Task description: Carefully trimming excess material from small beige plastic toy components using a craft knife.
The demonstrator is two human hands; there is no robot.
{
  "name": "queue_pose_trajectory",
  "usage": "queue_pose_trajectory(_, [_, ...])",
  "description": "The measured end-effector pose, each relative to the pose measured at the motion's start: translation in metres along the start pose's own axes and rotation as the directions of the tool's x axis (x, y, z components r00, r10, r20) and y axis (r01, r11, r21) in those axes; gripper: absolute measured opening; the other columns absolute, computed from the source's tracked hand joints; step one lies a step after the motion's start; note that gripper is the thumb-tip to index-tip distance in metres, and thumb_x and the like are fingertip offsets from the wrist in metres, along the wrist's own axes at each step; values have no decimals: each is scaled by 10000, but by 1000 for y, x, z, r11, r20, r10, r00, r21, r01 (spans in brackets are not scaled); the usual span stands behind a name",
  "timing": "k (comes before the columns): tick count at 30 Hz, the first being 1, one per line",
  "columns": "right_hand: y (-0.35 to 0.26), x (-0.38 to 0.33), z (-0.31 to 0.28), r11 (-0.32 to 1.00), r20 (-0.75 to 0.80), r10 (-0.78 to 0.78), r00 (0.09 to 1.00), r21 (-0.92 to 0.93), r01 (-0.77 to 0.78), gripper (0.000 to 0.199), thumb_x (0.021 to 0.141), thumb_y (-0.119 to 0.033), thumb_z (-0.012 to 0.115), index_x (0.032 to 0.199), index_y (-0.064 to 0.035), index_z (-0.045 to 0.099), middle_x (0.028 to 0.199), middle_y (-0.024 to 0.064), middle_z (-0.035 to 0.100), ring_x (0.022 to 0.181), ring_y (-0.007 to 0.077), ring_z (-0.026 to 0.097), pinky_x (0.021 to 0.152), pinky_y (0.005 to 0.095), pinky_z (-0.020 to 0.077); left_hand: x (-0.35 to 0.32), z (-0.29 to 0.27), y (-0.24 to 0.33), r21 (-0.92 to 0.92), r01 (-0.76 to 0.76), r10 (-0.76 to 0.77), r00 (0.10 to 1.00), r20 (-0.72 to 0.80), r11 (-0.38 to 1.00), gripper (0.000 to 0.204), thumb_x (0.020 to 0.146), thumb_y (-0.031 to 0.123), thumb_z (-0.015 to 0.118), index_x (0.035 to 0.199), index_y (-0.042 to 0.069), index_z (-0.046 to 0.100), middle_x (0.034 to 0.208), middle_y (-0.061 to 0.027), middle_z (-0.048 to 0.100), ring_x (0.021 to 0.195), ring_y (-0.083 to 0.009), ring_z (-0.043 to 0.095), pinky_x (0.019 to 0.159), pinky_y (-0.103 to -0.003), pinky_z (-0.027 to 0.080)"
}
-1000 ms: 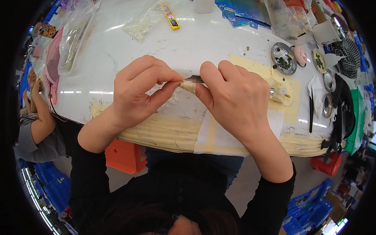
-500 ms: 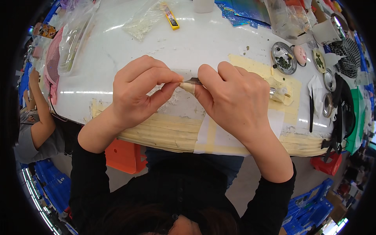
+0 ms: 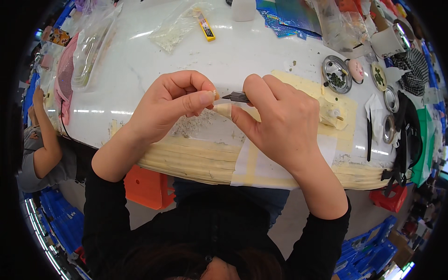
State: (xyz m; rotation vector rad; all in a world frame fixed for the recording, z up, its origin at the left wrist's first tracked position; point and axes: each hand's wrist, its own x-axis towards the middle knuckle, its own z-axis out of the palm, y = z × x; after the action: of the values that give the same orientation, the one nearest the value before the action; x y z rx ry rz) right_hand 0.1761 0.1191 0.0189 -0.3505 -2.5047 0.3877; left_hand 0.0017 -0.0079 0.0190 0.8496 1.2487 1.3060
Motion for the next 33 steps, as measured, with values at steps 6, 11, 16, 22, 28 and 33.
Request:
queue_pose_trajectory(6, [-3, 2, 1, 978, -40, 26, 999, 207, -18, 204, 700, -13, 743, 861, -45, 622, 732, 48, 590, 580, 145, 562, 495, 266, 422, 1, -3, -2, -139, 63, -59, 998, 31, 988, 149, 915, 184, 676, 968, 45, 673, 834, -7, 642, 672, -47, 481, 617, -193, 387])
queue_pose_trajectory(11, [-8, 4, -2, 938, -96, -12, 995, 343, 45, 402, 648, 119, 671, 1008, -55, 715, 818, 60, 624, 646, 145, 633, 539, 254, 508, 2, -1, -5, -181, 87, -81, 996, 37, 980, 146, 922, 170, 671, 986, 38, 678, 817, -14, 643, 665, -49, 479, 625, -200, 394])
queue_pose_trajectory(16, [-3, 2, 5, 907, -128, -47, 991, 411, 96, 443, 636, 146, 648, 1021, -59, 726, 817, 49, 620, 637, 122, 611, 538, 241, 495, 2, -2, -9, -164, 66, -58, 997, 51, 984, 141, 929, 143, 660, 1002, 27, 691, 788, -18, 650, 654, -58, 487, 632, -214, 410])
queue_pose_trajectory(22, [-3, 2, 1, 918, -72, -31, 997, 393, 57, 426, 618, 145, 649, 990, -49, 722, 805, 52, 599, 638, 130, 607, 542, 244, 492, 1, 0, -7, -131, 70, -63, 996, 61, 989, 172, 927, 130, 656, 1033, 3, 702, 864, -72, 704, 664, -64, 516, 614, -215, 433])
queue_pose_trajectory(28, [-3, 1, 7, 948, -119, -56, 991, 305, 90, 426, 600, 135, 656, 976, -53, 723, 800, 52, 587, 620, 141, 606, 514, 248, 485, 1, 2, -5, -101, 77, -75, 997, 21, 992, 159, 917, 121, 671, 1013, -2, 701, 868, -87, 712, 648, -65, 532, 565, -209, 431])
queue_pose_trajectory(33, [-3, 1, 6, 953, -161, -124, 979, 256, 163, 461, 596, 138, 655, 1007, -56, 729, 797, 47, 591, 608, 127, 605, 499, 245, 481, 2, -2, -6, -163, 136, -131, 991, 39, 977, 152, 919, 139, 678, 993, 8, 697, 856, -93, 716, 633, -68, 564, 547, -199, 446])
